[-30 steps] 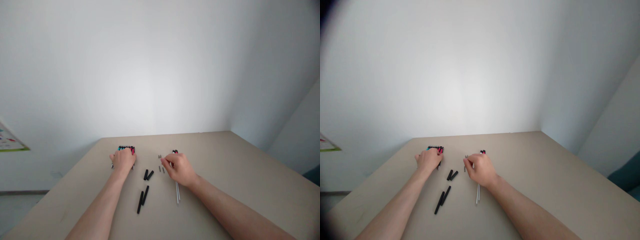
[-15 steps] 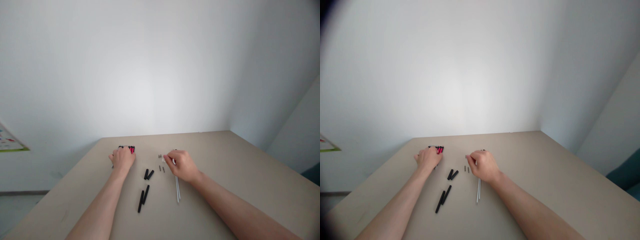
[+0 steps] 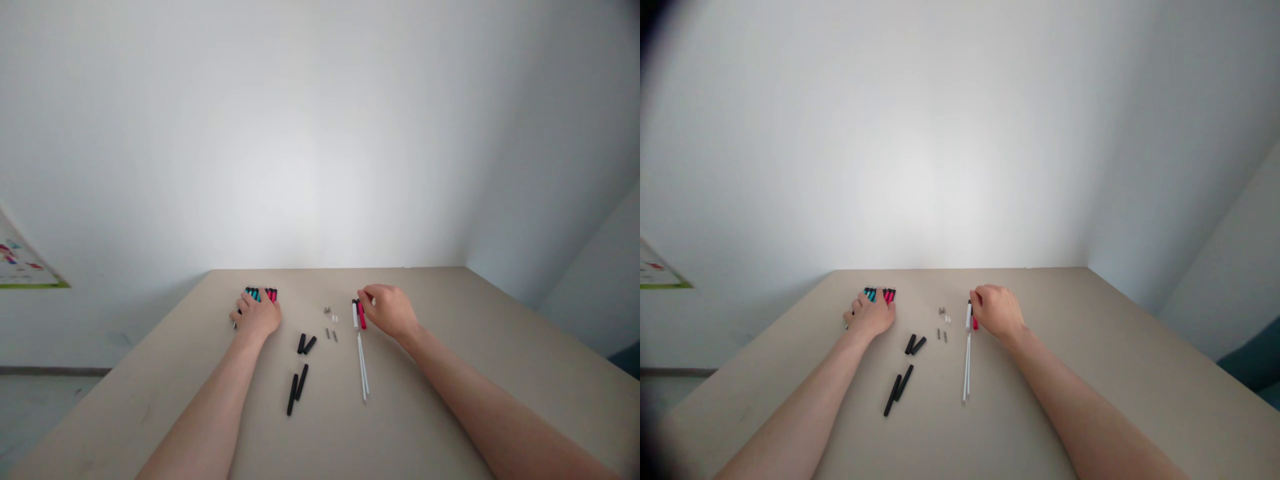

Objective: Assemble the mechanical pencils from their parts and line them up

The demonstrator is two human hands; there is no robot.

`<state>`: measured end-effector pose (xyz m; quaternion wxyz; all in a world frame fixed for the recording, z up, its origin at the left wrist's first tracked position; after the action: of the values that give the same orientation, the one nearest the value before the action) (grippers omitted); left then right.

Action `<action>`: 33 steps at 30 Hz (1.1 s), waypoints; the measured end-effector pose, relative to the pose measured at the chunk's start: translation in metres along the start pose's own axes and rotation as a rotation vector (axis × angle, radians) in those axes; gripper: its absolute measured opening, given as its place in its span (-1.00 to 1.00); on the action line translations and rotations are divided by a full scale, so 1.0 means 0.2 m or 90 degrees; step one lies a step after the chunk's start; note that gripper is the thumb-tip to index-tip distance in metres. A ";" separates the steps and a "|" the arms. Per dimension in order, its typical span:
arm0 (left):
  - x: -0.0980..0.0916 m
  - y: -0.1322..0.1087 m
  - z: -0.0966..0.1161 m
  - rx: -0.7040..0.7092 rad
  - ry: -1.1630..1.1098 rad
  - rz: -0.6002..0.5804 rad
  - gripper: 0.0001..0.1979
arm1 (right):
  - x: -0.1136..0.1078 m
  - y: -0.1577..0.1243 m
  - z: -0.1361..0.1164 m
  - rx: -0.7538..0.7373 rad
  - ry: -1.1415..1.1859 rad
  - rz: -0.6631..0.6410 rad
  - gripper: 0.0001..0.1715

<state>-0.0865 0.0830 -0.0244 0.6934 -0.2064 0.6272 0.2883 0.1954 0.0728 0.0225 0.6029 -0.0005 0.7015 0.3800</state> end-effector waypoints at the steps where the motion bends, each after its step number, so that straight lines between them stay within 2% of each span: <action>1: 0.00 0.00 0.00 -0.002 -0.003 -0.003 -0.44 | 0.00 0.00 0.00 0.000 -0.004 -0.005 -0.57; 11: -0.02 -0.02 0.01 0.008 -0.006 0.003 -0.43 | -0.03 -0.01 0.04 0.037 -0.038 -0.013 -0.58; 19: -0.02 -0.03 0.02 0.036 -0.005 0.020 -0.44 | 0.00 -0.02 0.04 0.034 -0.039 0.009 -0.58; 26: 0.00 0.01 -0.02 -0.001 -0.014 -0.014 -0.37 | 0.03 0.00 -0.01 0.012 -0.019 0.010 -0.58; 33: 0.03 0.02 -0.02 -0.004 -0.009 -0.038 -0.38 | 0.04 -0.03 0.03 0.034 -0.027 0.012 -0.57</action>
<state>-0.0913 0.0834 -0.0300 0.7054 -0.2247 0.6152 0.2709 0.2010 0.0761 0.0133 0.6141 0.0306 0.6983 0.3665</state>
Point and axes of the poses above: each hand's wrist, its own y-axis towards the middle knuckle, its own x-axis out of the palm, z = x × y, the point moved 5 cm from there along y, towards the middle knuckle, and after that the axes turned 15 degrees about -x, right-handed, at the moved point
